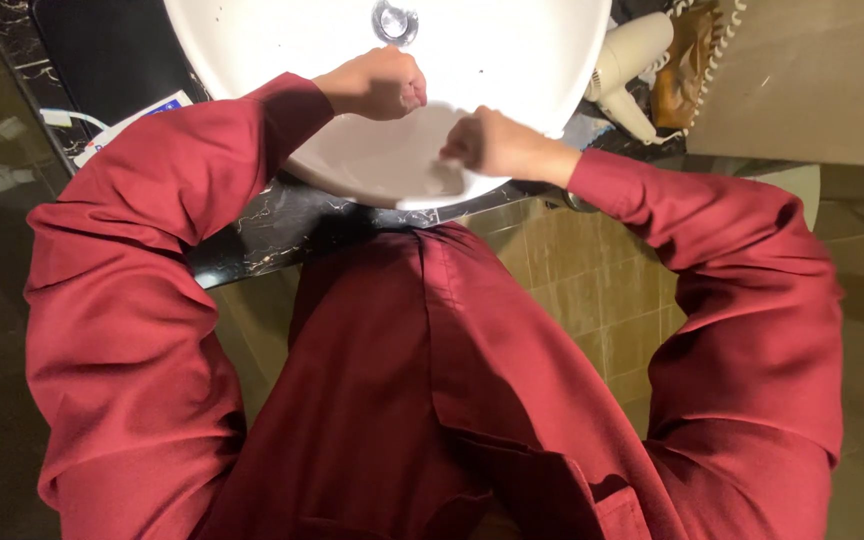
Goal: Scrubbing and wiping down a bathroom sink bowl.
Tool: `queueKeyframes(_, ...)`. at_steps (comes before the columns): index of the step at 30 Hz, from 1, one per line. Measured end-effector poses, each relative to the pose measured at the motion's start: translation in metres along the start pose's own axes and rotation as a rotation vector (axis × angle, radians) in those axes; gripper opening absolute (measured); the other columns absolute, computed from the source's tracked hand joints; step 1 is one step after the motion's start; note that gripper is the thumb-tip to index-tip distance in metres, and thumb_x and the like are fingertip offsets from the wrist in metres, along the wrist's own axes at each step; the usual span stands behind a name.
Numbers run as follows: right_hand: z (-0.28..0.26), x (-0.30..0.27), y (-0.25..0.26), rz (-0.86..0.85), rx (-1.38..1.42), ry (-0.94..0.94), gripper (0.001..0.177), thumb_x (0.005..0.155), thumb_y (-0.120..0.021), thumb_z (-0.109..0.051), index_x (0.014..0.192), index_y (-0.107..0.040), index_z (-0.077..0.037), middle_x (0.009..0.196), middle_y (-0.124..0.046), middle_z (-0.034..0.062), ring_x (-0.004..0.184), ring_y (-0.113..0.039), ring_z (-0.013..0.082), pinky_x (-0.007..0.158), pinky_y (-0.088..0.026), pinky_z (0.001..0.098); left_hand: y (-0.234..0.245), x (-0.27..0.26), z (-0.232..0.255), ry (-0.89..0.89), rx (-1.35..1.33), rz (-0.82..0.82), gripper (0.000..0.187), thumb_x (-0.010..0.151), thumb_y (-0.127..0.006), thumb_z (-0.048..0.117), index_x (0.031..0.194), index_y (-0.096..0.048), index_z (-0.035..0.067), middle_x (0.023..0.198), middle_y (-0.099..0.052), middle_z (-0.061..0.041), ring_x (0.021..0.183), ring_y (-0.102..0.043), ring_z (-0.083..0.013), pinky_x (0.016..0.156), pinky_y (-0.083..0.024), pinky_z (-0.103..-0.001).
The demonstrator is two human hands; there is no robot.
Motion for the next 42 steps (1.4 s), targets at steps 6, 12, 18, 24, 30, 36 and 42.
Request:
queueKeyframes(6,0.039,-0.014,0.005,-0.044,-0.154,0.097,0.018,0.090,-0.062,-0.011,0.079,-0.074,-0.003,0.082,-0.074,0.0115,0.062,-0.072,0.0285,0.062,-0.059,0.0417,0.001,-0.009,0.012,0.081,-0.013,-0.137,0.021,0.088,-0.064,0.015,0.101,-0.080,0.008,0.093,-0.077,-0.015,0.086,-0.074,-0.0296,0.082,-0.058,-0.039)
queueKeyframes(12,0.111,0.030,0.004,0.064,-0.919,-0.130,0.019,0.093,-0.059,-0.015,0.093,-0.072,-0.002,0.060,-0.067,0.0122,0.055,-0.072,0.0188,0.053,-0.055,0.0323,-0.017,-0.002,-0.003,0.039,0.052,-0.191,0.025,0.088,-0.066,0.018,0.106,-0.079,0.009,0.099,-0.078,-0.014,0.092,-0.073,-0.0322,0.085,-0.058,-0.042)
queueKeyframes(18,0.023,0.015,-0.027,-0.125,0.127,0.050,0.021,0.092,-0.064,-0.020,0.082,-0.077,-0.006,0.078,-0.073,0.0180,0.067,-0.069,0.0411,0.069,-0.058,0.0477,-0.024,0.009,-0.009,0.014,0.070,-0.210,0.025,0.088,-0.065,0.018,0.106,-0.079,0.008,0.101,-0.077,-0.016,0.093,-0.073,-0.0337,0.087,-0.057,-0.043)
queueKeyframes(24,0.096,0.054,0.028,0.254,-0.668,0.005,0.023,0.100,-0.059,-0.010,0.085,-0.076,-0.006,0.070,-0.069,0.0156,0.059,-0.067,0.0291,0.053,-0.051,0.0437,-0.029,0.023,-0.015,-0.065,0.097,-0.214,0.028,0.090,-0.057,0.010,0.108,-0.079,0.007,0.102,-0.077,-0.017,0.095,-0.073,-0.0345,0.088,-0.057,-0.043)
queueKeyframes(30,0.084,0.058,-0.006,0.185,-0.579,-0.024,0.026,0.102,-0.056,-0.013,0.088,-0.079,-0.010,0.073,-0.072,0.0170,0.062,-0.069,0.0325,0.054,-0.054,0.0464,-0.041,0.025,-0.018,-0.077,0.140,-0.256,0.032,0.090,-0.055,0.010,0.112,-0.077,0.007,0.103,-0.076,-0.019,0.096,-0.070,-0.0378,0.088,-0.055,-0.046)
queueKeyframes(36,0.072,0.074,-0.061,-0.054,0.061,0.125,0.027,0.092,-0.053,-0.009,0.100,-0.079,-0.011,0.084,-0.075,0.0176,0.067,-0.072,0.0329,0.070,-0.059,0.0442,-0.038,0.015,-0.032,0.039,0.152,-0.350,0.041,0.079,-0.051,0.004,0.112,-0.075,0.009,0.101,-0.076,-0.015,0.094,-0.072,-0.0342,0.085,-0.056,-0.046)
queueKeyframes(42,0.090,0.106,0.016,0.288,-0.656,-0.064,0.020,0.100,-0.060,-0.015,0.093,-0.077,-0.005,0.074,-0.073,0.0167,0.066,-0.073,0.0300,0.059,-0.057,0.0425,-0.026,0.001,-0.036,0.064,0.247,-0.370,0.033,0.089,-0.050,0.008,0.110,-0.075,0.009,0.101,-0.076,-0.017,0.094,-0.069,-0.0368,0.086,-0.054,-0.049)
Point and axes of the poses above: each hand's wrist, its own x-axis towards the middle knuckle, its own y-axis out of the back of the hand, z = x × y, the point moved 6 cm from there along x, towards the middle knuckle
